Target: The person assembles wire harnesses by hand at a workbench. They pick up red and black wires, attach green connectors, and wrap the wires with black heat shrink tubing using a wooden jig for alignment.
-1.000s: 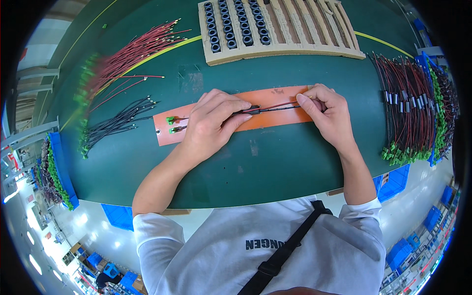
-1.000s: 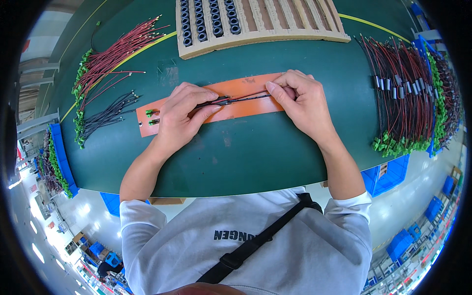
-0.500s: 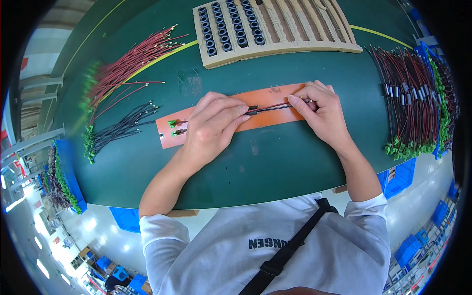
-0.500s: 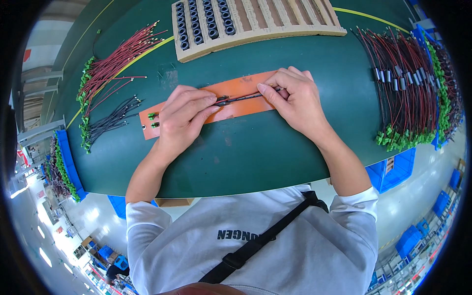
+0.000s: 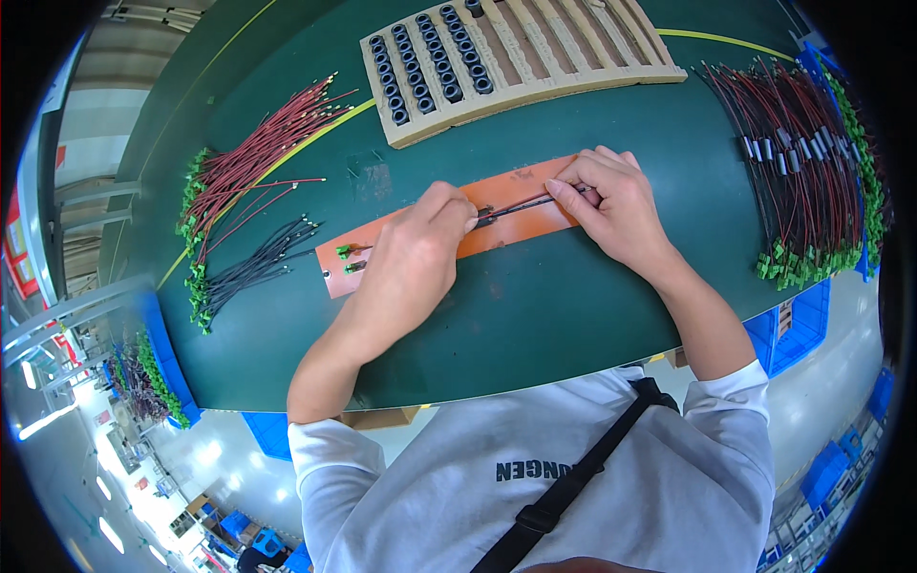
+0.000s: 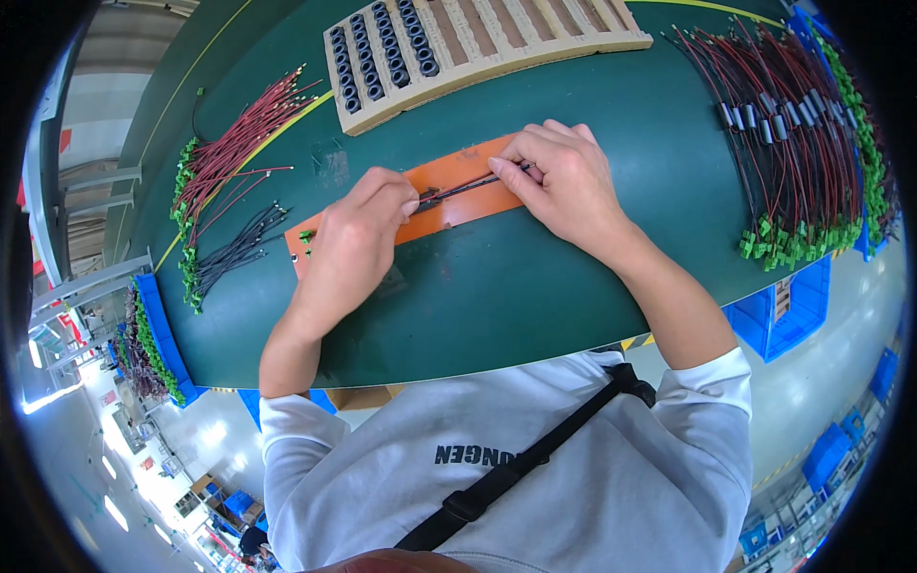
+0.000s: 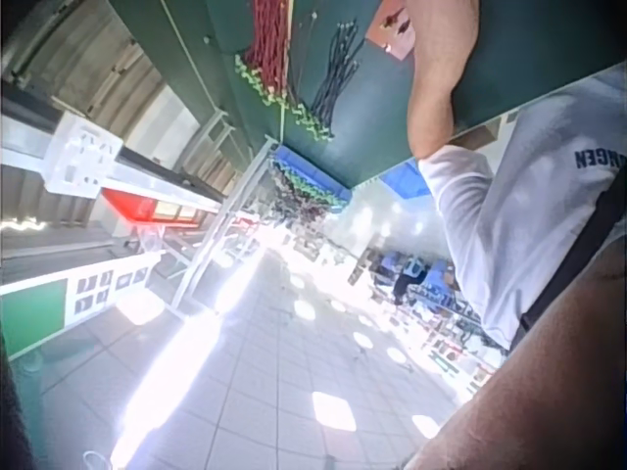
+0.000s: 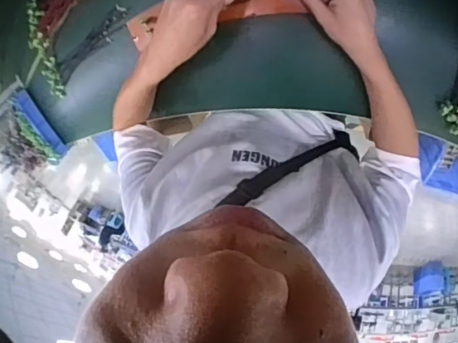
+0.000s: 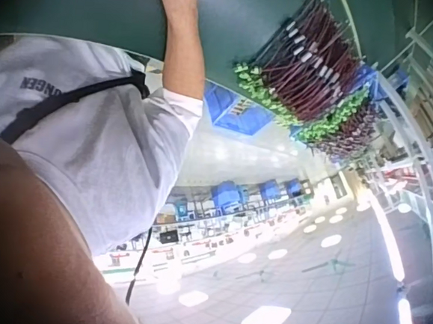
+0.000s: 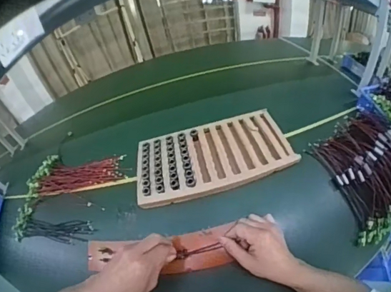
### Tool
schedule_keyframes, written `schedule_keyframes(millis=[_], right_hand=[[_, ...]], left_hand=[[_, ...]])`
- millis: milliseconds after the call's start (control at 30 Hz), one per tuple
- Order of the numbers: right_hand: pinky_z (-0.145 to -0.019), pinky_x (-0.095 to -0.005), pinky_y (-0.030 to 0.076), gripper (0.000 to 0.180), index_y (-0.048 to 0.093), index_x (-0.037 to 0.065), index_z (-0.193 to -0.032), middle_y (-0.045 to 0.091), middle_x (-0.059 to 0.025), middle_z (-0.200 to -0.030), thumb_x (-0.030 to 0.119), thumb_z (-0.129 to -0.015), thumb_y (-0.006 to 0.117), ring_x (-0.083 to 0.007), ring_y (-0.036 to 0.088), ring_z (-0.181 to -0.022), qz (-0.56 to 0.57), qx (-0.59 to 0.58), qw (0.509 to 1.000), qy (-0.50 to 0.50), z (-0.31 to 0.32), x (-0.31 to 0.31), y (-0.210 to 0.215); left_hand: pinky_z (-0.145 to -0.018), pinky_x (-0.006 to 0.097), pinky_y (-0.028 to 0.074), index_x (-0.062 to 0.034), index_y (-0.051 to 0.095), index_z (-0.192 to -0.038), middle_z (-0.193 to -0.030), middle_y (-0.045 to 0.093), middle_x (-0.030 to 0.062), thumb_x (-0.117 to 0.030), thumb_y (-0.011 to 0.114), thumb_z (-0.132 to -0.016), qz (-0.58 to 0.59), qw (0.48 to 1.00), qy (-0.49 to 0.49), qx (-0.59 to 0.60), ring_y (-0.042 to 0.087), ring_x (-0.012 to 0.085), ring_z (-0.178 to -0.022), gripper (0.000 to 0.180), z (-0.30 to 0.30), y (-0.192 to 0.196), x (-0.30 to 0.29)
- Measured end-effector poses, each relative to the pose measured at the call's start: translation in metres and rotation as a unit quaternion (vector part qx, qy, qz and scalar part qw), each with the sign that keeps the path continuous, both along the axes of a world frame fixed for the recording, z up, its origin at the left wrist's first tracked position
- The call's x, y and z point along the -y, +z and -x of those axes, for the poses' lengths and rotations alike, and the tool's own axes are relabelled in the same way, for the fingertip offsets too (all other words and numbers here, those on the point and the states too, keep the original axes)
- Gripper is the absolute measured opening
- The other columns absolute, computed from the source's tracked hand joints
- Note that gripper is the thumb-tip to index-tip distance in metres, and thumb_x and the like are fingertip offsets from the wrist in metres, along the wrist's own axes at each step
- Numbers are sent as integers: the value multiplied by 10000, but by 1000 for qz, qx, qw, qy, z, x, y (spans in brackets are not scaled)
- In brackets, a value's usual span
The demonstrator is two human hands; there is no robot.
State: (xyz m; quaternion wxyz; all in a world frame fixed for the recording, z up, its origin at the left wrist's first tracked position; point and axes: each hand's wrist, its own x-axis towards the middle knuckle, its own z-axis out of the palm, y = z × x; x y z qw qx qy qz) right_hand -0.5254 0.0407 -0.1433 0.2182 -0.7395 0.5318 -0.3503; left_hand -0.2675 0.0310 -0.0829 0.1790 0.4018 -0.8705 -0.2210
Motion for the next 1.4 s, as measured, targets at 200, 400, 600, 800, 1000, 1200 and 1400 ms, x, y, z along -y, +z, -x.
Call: schedule_keyframes(millis=[200,400,600,800,1000,1200,1400], right_hand=[[-701,-338,357,151,669,99,-810,590,8,-703,179,-918,737,-168,538,-674,6,1,1000,0,0,-1,0],[-700,-341,359,157,662,100,-804,597,6,-706,180,-916,737,-169,542,-676,11,1,1000,-1,0,-1,0],[-700,-344,365,167,655,98,-797,603,5,-706,182,-915,737,-168,551,-675,19,2,1000,1,0,-1,-1],[-704,-346,367,168,651,95,-793,606,2,-709,176,-915,734,-172,554,-677,16,2,1000,3,0,-1,0],[-703,-346,366,174,645,94,-787,602,0,-706,172,-913,735,-179,552,-677,18,5,1000,4,0,-1,-1],[-700,-351,367,187,636,92,-779,605,-7,-709,180,-909,738,-189,553,-685,22,1,1000,3,0,-1,-1],[-696,-358,368,198,629,90,-774,611,-14,-715,187,-902,745,-205,555,-697,38,-6,999,2,0,-1,-3]], left_hand=[[-716,309,548,77,689,-986,-971,657,113,20,666,-934,-144,989,10,-20,692,208,-828,81,-7,6,20],[-740,264,560,72,713,-1002,-952,662,83,-33,678,-972,-298,952,43,-59,674,117,-811,115,-15,4,34],[-750,270,576,40,682,-1100,-958,681,75,-19,672,-970,-380,915,77,-112,687,112,-811,144,-8,11,36],[-811,286,598,13,691,-1177,-956,731,88,30,658,-933,-300,951,37,-63,720,134,-873,247,-10,19,37],[-868,324,603,0,682,-1235,-978,740,112,54,642,-850,-253,967,-6,-10,736,188,-894,391,-9,28,41],[-845,355,591,-9,645,-1259,-916,705,118,83,596,-793,-183,981,-39,45,712,224,-855,478,3,29,38],[-823,351,584,-29,634,-1282,-916,685,111,102,581,-799,-165,985,-43,-4,689,224,-835,503,4,24,34]])
